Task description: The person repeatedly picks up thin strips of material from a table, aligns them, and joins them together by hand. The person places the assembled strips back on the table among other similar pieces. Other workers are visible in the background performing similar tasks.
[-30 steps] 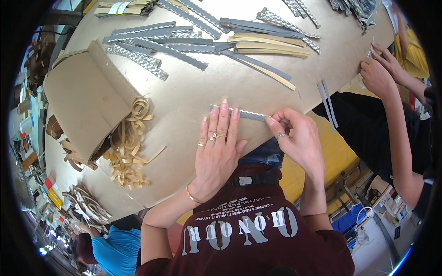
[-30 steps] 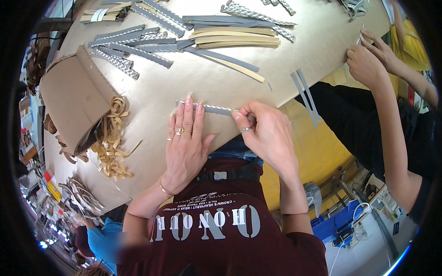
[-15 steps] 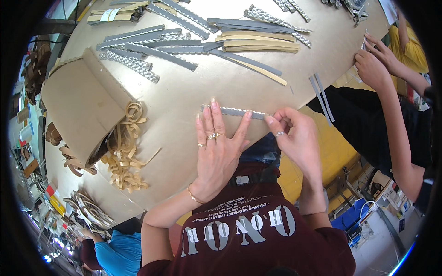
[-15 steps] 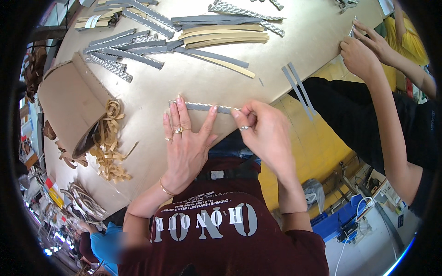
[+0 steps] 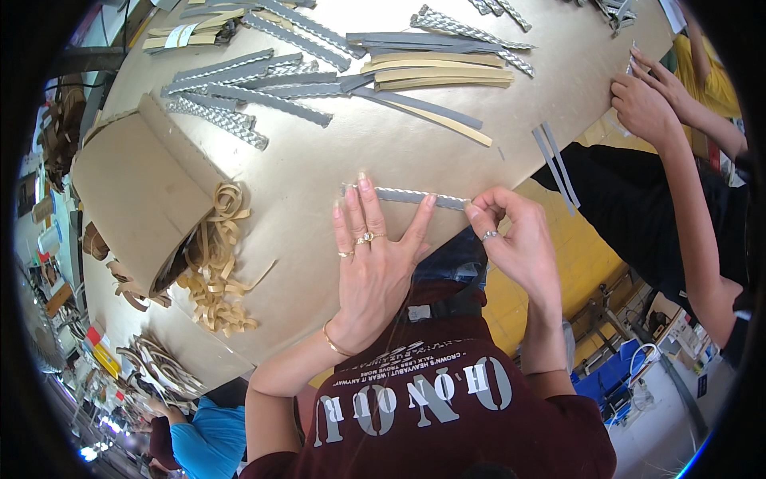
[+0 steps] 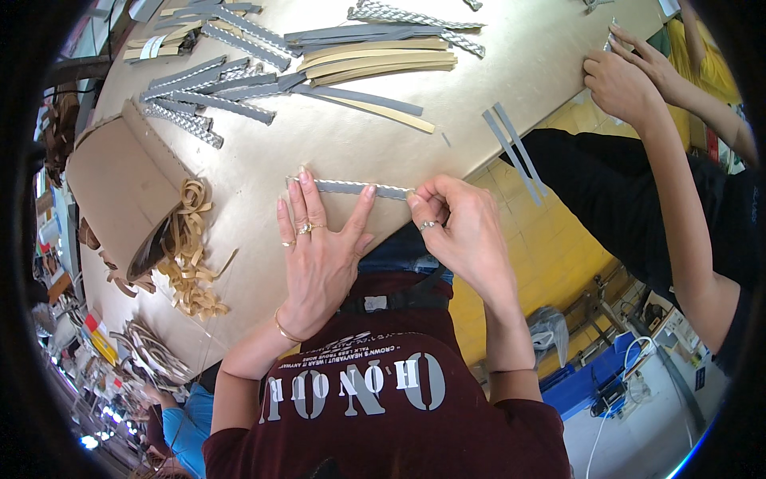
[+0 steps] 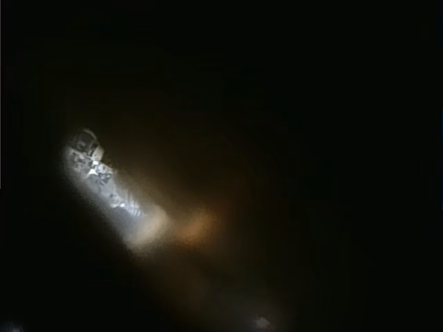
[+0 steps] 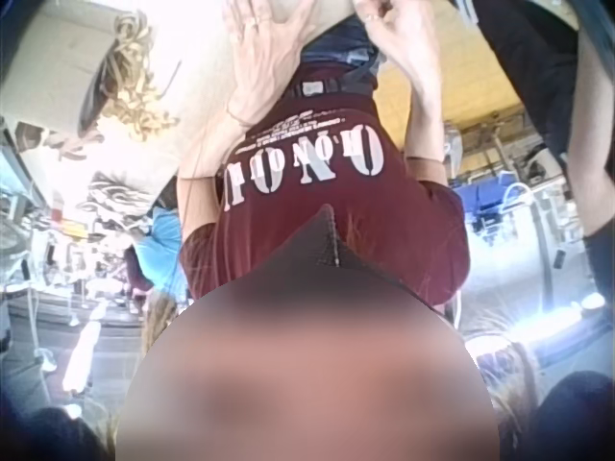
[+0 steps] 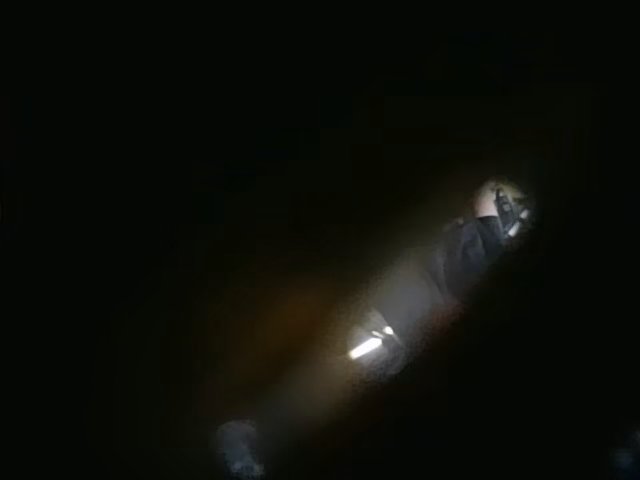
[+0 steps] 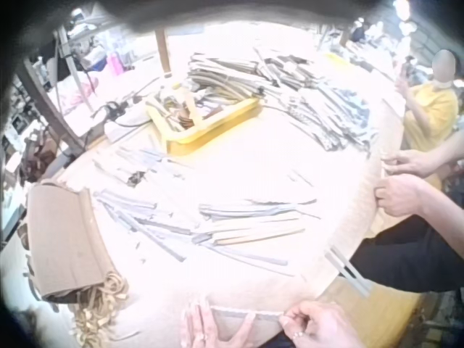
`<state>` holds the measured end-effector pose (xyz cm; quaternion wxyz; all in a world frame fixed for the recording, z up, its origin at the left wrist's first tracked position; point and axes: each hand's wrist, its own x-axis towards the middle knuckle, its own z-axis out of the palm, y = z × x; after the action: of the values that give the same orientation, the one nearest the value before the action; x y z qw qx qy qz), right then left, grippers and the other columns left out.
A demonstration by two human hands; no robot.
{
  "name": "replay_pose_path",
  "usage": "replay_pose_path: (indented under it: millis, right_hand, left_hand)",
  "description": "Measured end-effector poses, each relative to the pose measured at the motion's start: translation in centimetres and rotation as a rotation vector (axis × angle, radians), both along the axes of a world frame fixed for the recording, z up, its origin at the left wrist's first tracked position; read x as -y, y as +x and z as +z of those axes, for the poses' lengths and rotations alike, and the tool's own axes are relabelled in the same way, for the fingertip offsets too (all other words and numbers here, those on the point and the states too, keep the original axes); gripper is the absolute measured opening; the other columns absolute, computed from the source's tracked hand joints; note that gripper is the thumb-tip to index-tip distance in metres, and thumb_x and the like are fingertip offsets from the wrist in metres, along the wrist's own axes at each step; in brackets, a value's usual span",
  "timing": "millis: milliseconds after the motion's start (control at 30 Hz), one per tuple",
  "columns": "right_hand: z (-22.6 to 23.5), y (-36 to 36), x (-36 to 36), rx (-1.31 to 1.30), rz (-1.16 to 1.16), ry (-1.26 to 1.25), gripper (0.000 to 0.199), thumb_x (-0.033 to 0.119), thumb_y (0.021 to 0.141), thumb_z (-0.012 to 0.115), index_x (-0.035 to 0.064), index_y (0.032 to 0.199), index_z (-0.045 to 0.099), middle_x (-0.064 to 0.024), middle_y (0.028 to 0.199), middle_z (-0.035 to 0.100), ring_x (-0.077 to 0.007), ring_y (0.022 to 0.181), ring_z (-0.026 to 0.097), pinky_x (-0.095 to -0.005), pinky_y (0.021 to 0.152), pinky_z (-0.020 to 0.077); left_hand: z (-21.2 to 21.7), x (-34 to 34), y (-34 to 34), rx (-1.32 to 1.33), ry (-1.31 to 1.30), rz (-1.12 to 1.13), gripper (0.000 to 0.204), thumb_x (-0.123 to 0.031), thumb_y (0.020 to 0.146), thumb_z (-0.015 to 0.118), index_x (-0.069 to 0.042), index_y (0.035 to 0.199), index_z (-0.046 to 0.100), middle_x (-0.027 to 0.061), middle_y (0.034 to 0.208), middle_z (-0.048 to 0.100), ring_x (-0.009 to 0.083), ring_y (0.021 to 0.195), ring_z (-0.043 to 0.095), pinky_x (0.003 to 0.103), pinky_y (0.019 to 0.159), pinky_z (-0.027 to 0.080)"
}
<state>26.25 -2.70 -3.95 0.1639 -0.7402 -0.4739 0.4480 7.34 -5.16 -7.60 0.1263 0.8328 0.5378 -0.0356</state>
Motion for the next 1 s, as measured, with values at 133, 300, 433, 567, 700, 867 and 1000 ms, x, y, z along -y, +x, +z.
replay_pose_path:
  millis: [133, 300, 433, 567, 700, 867, 1000]
  right_hand:
    - [-0.1, -0.1, 0.0, 0.011, -0.009, 0.004, 0.011, 0.007, 0.087, 0.069, -0.0035, 0.085, 0.066, -0.0058, 0.064, 0.058, -0.0119, 0.062, 0.053, -0.0293, 0.058, 0.0433]
    - [-0.1, -0.2, 0.0, 0.036, -0.028, -0.024, 0.012, 0.008, 0.086, 0.07, -0.003, 0.084, 0.065, -0.0047, 0.063, 0.057, -0.0105, 0.061, 0.052, -0.0282, 0.057, 0.0422]
    - [-0.3, -0.4, 0.6, 0.036, -0.06, 0.063, 0.016, 0.007, 0.085, 0.071, -0.0001, 0.092, 0.059, -0.0013, 0.062, 0.051, -0.0089, 0.06, 0.049, -0.0268, 0.058, 0.041]
    - [-1.1, 0.0, 1.3, -0.014, -0.086, 0.101, 0.024, 0.006, 0.085, 0.072, 0.0036, 0.1, 0.053, 0.002, 0.063, 0.045, -0.0072, 0.06, 0.045, -0.025, 0.061, 0.0399]
    - [-1.8, 0.8, 1.6, -0.118, -0.119, 0.16, 0.021, 0.004, 0.086, 0.07, 0.0035, 0.1, 0.055, 0.0026, 0.064, 0.044, -0.007, 0.062, 0.044, -0.0242, 0.062, 0.0394]
    - [-1.0, 1.5, 1.6, 0.013, -0.134, 0.169, 0.021, 0.009, 0.088, 0.07, 0.0018, 0.105, 0.06, -0.0043, 0.075, 0.053, -0.0138, 0.072, 0.053, -0.0293, 0.067, 0.0445]
    - [-0.5, -0.9, 1.4, 0.35, 0.293, 0.57, 0.039, 0.027, 0.083, 0.075, 0.0064, 0.114, 0.064, -0.0172, 0.116, 0.056, -0.0359, 0.106, 0.056, -0.042, 0.091, 0.043]
  left_hand:
    - [-0.1, 0.1, -0.1, -0.002, 0.014, -0.004, 0.06, -0.041, 0.094, 0.058, -0.038, 0.151, 0.039, 0.0374, 0.153, 0.025, 0.0463, 0.144, 0.029, 0.053, 0.119, 0.016]
    - [-0.2, 0.0, -0.2, 0.026, 0.005, -0.006, 0.061, -0.041, 0.094, 0.059, -0.037, 0.151, 0.04, 0.0372, 0.154, 0.023, 0.0458, 0.144, 0.028, 0.053, 0.119, 0.015]
    - [0.2, -0.1, -0.6, 0.135, -0.06, 0.042, 0.064, -0.039, 0.094, 0.06, -0.031, 0.153, 0.038, 0.03, 0.158, 0.023, 0.0439, 0.147, 0.023, 0.055, 0.119, 0.01]
    - [0.8, -0.2, -2.5, 0.111, -0.137, 0.148, 0.064, -0.04, 0.096, 0.056, -0.023, 0.154, 0.035, 0.0203, 0.162, 0.02, 0.0418, 0.15, 0.015, 0.055, 0.119, 0.003]
    - [0.6, -0.6, -4.0, 0.058, -0.055, 0.182, 0.064, -0.043, 0.098, 0.051, -0.018, 0.155, 0.034, 0.02, 0.163, 0.016, 0.0412, 0.151, 0.011, 0.056, 0.119, 0.001]
    - [0.2, -0.5, -4.4, 0.097, -0.034, 0.135, 0.067, -0.041, 0.098, 0.051, -0.012, 0.155, 0.031, 0.0234, 0.163, 0.014, 0.0427, 0.15, 0.01, 0.056, 0.119, 0.002]
    - [-0.8, -0.2, -4.4, 0.127, -0.017, 0.131, 0.072, -0.039, 0.094, 0.059, -0.011, 0.155, 0.032, 0.0298, 0.16, 0.016, 0.0455, 0.149, 0.014, 0.06, 0.118, 0.005]
